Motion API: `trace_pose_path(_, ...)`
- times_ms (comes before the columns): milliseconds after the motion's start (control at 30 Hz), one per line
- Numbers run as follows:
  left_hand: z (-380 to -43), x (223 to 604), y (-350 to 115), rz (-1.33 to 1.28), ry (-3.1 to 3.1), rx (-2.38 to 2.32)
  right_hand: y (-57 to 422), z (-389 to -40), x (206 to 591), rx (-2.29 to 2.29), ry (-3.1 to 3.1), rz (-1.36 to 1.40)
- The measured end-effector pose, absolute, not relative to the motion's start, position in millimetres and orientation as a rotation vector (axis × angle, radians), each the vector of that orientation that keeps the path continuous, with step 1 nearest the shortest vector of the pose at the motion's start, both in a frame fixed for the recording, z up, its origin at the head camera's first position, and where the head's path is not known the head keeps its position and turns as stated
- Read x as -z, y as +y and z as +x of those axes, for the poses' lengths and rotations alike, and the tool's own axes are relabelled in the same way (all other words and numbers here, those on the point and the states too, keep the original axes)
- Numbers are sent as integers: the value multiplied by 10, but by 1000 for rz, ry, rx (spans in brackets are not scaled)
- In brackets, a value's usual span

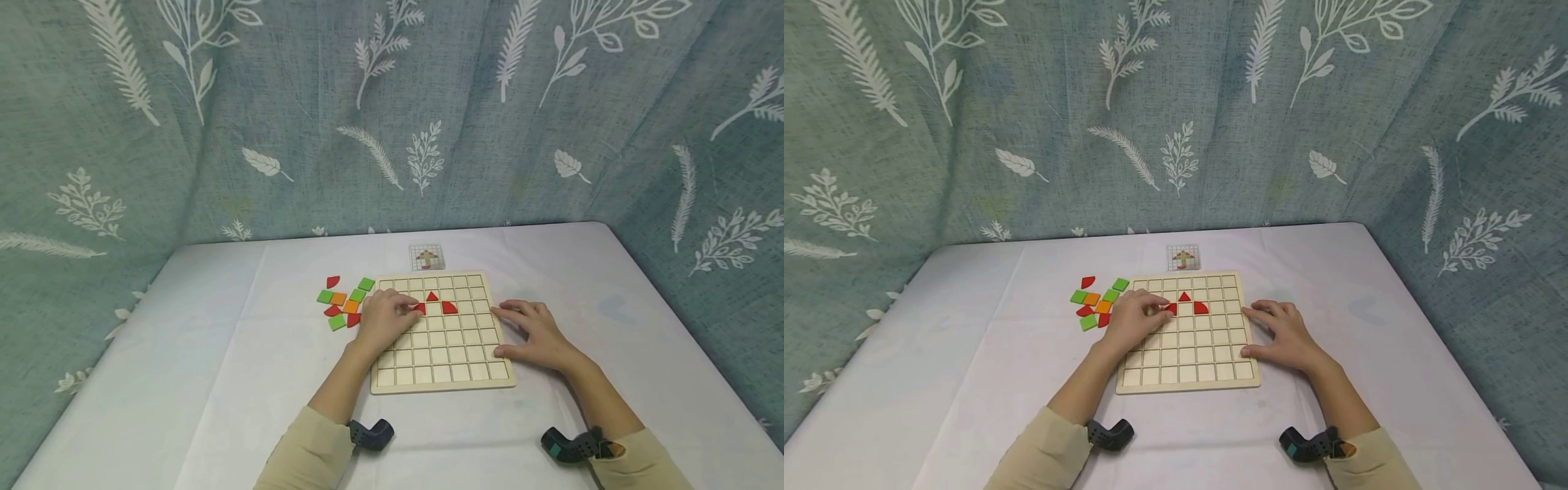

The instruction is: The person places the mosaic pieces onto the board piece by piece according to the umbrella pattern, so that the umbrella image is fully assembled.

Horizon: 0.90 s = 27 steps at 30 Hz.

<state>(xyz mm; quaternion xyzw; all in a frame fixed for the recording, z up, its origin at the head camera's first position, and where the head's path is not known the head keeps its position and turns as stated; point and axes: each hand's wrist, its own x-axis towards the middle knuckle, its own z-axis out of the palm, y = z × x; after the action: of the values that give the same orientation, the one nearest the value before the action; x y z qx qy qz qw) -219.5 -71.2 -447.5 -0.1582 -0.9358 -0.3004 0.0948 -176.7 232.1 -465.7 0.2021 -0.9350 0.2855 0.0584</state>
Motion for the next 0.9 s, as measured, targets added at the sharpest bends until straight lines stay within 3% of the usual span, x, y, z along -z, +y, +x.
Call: trace_pose_path(900,-2062,4376,-1389,-269,-2788,881,2315,-1747,4642,-873,-2828,618)
